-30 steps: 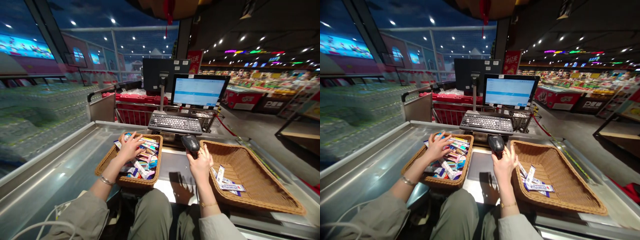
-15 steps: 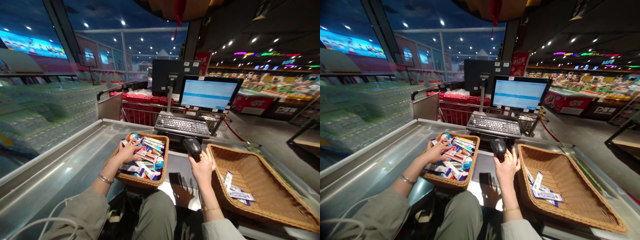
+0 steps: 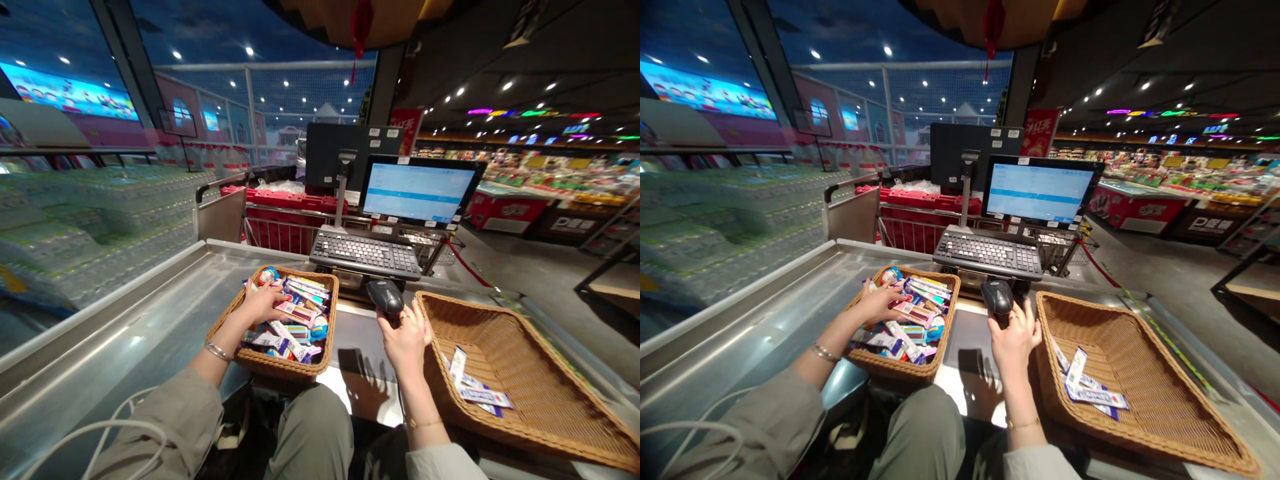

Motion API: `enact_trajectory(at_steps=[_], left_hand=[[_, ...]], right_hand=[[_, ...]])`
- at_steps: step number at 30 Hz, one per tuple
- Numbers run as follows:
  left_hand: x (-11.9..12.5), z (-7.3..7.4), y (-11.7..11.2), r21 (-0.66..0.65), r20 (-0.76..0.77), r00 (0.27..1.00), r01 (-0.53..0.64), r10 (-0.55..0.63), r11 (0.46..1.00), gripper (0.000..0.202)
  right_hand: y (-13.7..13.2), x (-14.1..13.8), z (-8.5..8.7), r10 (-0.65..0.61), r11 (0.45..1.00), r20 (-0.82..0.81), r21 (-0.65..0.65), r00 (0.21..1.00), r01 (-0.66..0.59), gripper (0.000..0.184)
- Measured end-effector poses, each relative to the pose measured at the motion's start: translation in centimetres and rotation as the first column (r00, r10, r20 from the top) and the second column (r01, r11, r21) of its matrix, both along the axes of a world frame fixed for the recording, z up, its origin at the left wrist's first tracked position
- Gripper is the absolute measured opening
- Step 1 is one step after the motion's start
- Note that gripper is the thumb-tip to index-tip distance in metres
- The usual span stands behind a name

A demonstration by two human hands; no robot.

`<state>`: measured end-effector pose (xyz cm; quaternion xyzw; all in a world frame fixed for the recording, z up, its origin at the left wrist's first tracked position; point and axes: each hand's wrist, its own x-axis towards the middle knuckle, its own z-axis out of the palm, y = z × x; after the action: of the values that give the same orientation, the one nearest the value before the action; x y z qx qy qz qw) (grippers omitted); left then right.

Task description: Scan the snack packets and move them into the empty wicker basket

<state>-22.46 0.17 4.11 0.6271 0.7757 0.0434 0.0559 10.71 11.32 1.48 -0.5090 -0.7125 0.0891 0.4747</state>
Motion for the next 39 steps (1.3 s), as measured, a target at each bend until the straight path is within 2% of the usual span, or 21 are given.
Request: enact_trajectory(at_steps=[5,12,20,25,32,39], left_hand=[[-0.6,-0.3,0.4,0.075,0.003,0.997,0.073,-0.073,0.995,0.044],[-0.7,-1.4,1.4,0.224,-0.090,0.989,0.135,-0.118,0.965,0.034],[0.0,-0.3,2.5,0.384,-0.196,0.977,0.160,-0.089,0.910,0.037],[1.7,0.4,3.4,0.430,-0.215,0.975,0.152,-0.062,0.890,0.033],[5.3,1.3,4.8,0.515,-0.259,0.962,0.215,-0.088,0.830,0.029],[8.0,1.5,6.3,0.571,-0.290,0.950,0.272,-0.119,0.775,0.033]], right_hand=[[-0.1,0.0,0.2,-0.002,1.000,-0.018,0.000,1.000,0.002,0.042],[0.0,0.2,0.2,0.007,1.000,-0.027,-0.021,1.000,-0.007,0.042],[0.1,0.3,0.1,0.009,1.000,-0.021,-0.013,1.000,-0.009,0.043],[0.2,0.5,-0.2,0.029,1.000,-0.006,0.004,1.000,-0.029,0.038],[0.0,0.8,-0.2,0.038,0.998,0.034,0.040,0.999,-0.039,0.036],[-0.4,1.4,0.1,0.051,0.996,0.081,0.074,0.995,-0.057,0.032]])
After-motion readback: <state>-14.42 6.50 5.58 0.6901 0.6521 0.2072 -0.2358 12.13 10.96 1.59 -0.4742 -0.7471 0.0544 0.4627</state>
